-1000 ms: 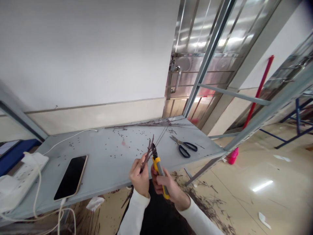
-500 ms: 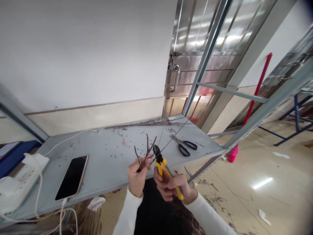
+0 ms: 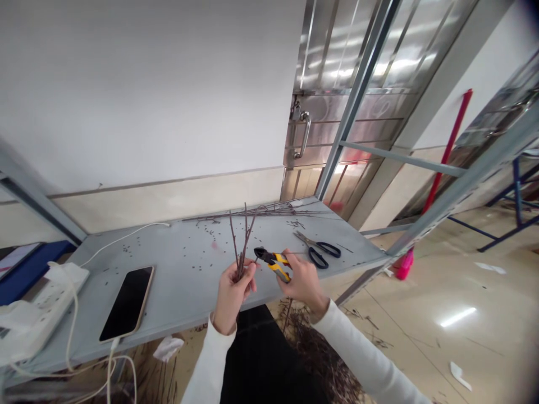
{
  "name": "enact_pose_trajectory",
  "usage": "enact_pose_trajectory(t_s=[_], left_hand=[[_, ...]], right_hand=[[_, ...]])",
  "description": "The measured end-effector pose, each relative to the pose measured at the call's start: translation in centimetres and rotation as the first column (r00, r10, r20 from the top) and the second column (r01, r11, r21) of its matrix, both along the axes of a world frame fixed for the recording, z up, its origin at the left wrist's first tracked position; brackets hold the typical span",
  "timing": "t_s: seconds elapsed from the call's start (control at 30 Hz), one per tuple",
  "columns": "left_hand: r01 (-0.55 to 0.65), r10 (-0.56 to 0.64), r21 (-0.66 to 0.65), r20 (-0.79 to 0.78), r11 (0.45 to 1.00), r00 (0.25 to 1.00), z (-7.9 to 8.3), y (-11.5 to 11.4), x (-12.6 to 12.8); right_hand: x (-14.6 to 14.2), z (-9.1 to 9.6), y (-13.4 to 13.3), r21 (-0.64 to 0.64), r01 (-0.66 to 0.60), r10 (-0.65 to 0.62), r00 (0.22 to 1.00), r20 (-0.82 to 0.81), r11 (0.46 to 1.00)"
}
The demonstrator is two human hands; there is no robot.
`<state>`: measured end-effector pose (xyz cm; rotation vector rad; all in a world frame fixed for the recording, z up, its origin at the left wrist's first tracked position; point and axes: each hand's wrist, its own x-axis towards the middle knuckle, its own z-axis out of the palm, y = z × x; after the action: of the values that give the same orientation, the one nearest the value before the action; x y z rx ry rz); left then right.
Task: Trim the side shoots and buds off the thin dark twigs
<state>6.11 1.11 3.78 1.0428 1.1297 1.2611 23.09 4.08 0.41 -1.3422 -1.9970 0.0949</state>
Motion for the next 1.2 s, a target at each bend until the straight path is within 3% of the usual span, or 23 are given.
enact_pose_trajectory(t_s=[0.1, 0.27, 0.47, 0.6, 0.7, 0.77, 0.83, 0.9, 0.93, 0.97, 1.0, 1.03, 1.1, 1.17, 1.2], left_hand=[[-0.022, 0.02, -0.016, -0.091, 1.0, 0.996, -0.7, 0.3, -0.7], [-0.065, 0.07, 0.028, -0.265, 0.997, 0.962, -1.3, 0.7, -1.4], [-0.068, 0.109, 0.117, -0.393, 0.991, 0.913, -1.2, 1.0, -1.8], [-0.046, 0.116, 0.173, -0.421, 0.984, 0.9, -0.9, 1.2, -2.3], [0.012, 0.064, 0.191, -0.385, 0.982, 0.921, -1.0, 1.2, -2.2], [0.033, 0.039, 0.196, -0.352, 0.98, 0.935, -1.3, 1.1, -2.0], [0.022, 0.044, 0.205, -0.316, 0.979, 0.948, -1.7, 1.1, -1.9], [-0.007, 0.062, 0.198, -0.273, 0.98, 0.96, -2.2, 1.1, -2.1], [-0.024, 0.07, 0.188, -0.242, 0.982, 0.968, -2.4, 1.1, -2.2], [-0.037, 0.073, 0.173, -0.206, 0.984, 0.976, -2.6, 1.0, -2.5], [-0.043, 0.069, 0.155, -0.171, 0.987, 0.983, -2.8, 0.9, -2.7], [-0.043, 0.062, 0.137, -0.143, 0.99, 0.988, -2.9, 0.9, -2.8], [-0.04, 0.052, 0.108, -0.111, 0.993, 0.992, -3.1, 0.8, -3.1], [-0.027, 0.036, 0.085, -0.106, 0.996, 0.994, -3.3, 0.8, -3.1], [-0.023, 0.031, 0.077, -0.109, 0.997, 0.994, -3.3, 0.8, -3.1]], right_hand=[[0.9, 0.2, 0.8, 0.046, 0.001, -0.009, 0.983, 0.186, 0.999], [2.3, 1.6, 1.3, -0.153, -0.145, 0.184, 0.941, 0.284, 0.977], [2.4, 2.2, 0.8, -0.389, -0.373, 0.398, 0.917, -0.018, 0.842], [2.5, 2.2, 0.4, -0.488, -0.489, 0.42, 0.872, -0.251, 0.723], [2.2, 1.6, -0.1, -0.511, -0.67, 0.306, 0.72, -0.623, 0.538], [1.7, 0.7, -0.7, -0.462, -0.814, 0.207, 0.549, -0.81, 0.35], [1.2, -0.5, -1.4, -0.408, -0.894, 0.143, 0.435, -0.889, 0.185], [1.1, -1.4, -1.9, -0.305, -0.949, 0.083, 0.311, -0.947, 0.08], [1.3, -1.6, -2.1, -0.213, -0.975, 0.039, 0.215, -0.976, 0.057], [1.7, -1.5, -2.2, -0.106, -0.992, -0.007, 0.106, -0.994, 0.072], [2.1, -1.1, -2.3, -0.007, -0.992, -0.05, 0.0, -0.999, 0.13], [2.5, -0.6, -2.3, 0.068, -0.97, -0.083, -0.09, -0.992, 0.233], [3.1, 0.8, -2.1, 0.1, -0.84, -0.098, -0.178, -0.979, 0.534], [3.3, 2.0, -1.9, 0.08, -0.553, -0.057, -0.225, -0.973, 0.829], [3.2, 2.3, -1.8, 0.08, -0.362, -0.015, -0.253, -0.967, 0.929]])
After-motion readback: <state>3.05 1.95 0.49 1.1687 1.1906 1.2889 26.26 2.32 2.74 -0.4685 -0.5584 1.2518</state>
